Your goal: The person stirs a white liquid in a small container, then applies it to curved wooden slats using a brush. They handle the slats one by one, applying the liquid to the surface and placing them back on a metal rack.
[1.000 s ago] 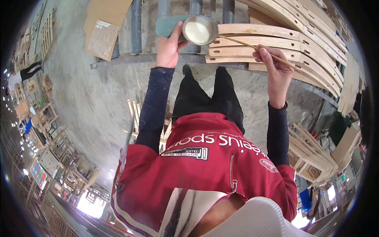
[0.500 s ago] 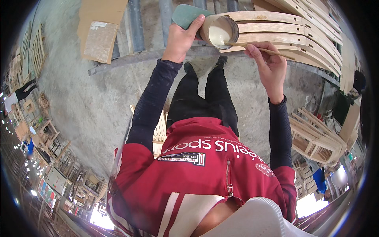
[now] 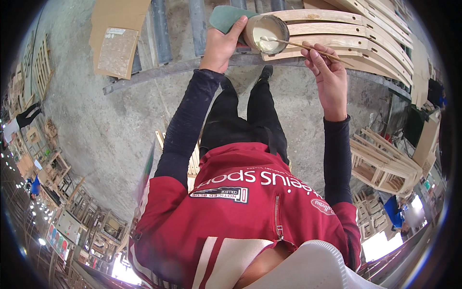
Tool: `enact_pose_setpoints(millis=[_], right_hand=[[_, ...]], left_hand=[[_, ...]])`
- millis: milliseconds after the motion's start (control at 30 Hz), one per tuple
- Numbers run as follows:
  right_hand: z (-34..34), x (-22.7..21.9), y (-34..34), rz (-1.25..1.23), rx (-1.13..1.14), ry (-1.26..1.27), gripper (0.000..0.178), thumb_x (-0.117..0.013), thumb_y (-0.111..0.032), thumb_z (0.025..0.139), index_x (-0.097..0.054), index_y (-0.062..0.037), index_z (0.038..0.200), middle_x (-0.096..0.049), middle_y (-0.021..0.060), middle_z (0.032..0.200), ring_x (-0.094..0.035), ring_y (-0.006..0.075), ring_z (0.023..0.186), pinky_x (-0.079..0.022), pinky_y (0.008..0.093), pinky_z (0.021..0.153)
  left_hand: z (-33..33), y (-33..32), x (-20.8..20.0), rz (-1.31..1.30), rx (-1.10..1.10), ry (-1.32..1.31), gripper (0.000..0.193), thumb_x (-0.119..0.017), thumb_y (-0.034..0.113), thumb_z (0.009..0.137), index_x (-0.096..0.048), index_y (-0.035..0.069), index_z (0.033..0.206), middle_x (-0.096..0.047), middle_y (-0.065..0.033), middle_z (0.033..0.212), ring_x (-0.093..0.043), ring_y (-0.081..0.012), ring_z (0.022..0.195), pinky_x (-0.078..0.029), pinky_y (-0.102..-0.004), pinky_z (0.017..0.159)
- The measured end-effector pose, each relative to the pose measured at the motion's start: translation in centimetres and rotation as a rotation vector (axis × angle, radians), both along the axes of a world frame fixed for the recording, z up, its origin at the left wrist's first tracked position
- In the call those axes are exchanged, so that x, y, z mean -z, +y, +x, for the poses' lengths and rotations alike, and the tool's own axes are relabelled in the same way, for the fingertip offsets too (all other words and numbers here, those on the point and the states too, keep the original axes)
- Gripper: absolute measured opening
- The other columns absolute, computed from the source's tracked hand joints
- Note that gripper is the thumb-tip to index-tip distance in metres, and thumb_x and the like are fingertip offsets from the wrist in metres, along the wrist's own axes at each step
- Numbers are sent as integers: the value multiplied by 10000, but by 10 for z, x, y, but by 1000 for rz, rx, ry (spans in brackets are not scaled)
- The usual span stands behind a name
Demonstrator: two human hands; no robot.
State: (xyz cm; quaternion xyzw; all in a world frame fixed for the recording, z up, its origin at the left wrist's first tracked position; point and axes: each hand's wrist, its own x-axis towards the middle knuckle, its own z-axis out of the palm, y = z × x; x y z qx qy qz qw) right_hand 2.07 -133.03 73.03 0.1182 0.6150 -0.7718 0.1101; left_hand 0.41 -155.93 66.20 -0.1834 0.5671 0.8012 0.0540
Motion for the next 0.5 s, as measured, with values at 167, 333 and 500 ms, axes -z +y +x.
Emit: enact_pose_setpoints(millis=[167, 333, 500], right_hand=[[-1, 24, 17, -32, -33, -84, 175, -597, -129, 941, -577, 10, 1045, -668, 158, 1045, -666, 187, 946, -548, 261, 772], [-2, 32, 22, -80, 62, -47, 181, -595, -155, 946, -583, 10, 1019, -671, 160, 1018, -671, 196, 943, -551, 255, 760], [-1, 55, 37, 285, 118, 158, 184, -594, -148, 947, -609, 12, 1035, -681, 131, 984, -681, 179, 877, -559, 254, 741]], left_hand=[[2, 5, 3, 4, 8, -21, 317, -652, 280, 908, -640, -3, 1052, -672, -76, 977, -665, -149, 820, -583, -299, 664], [7, -2, 14, 5, 1, -55, 305, -644, 262, 913, -631, -2, 1064, -662, -80, 1002, -664, -159, 837, -593, -322, 689], [21, -28, 20, 1, -106, -124, 307, -648, 258, 910, -622, 7, 1084, -656, -76, 1008, -663, -174, 865, -592, -332, 707]])
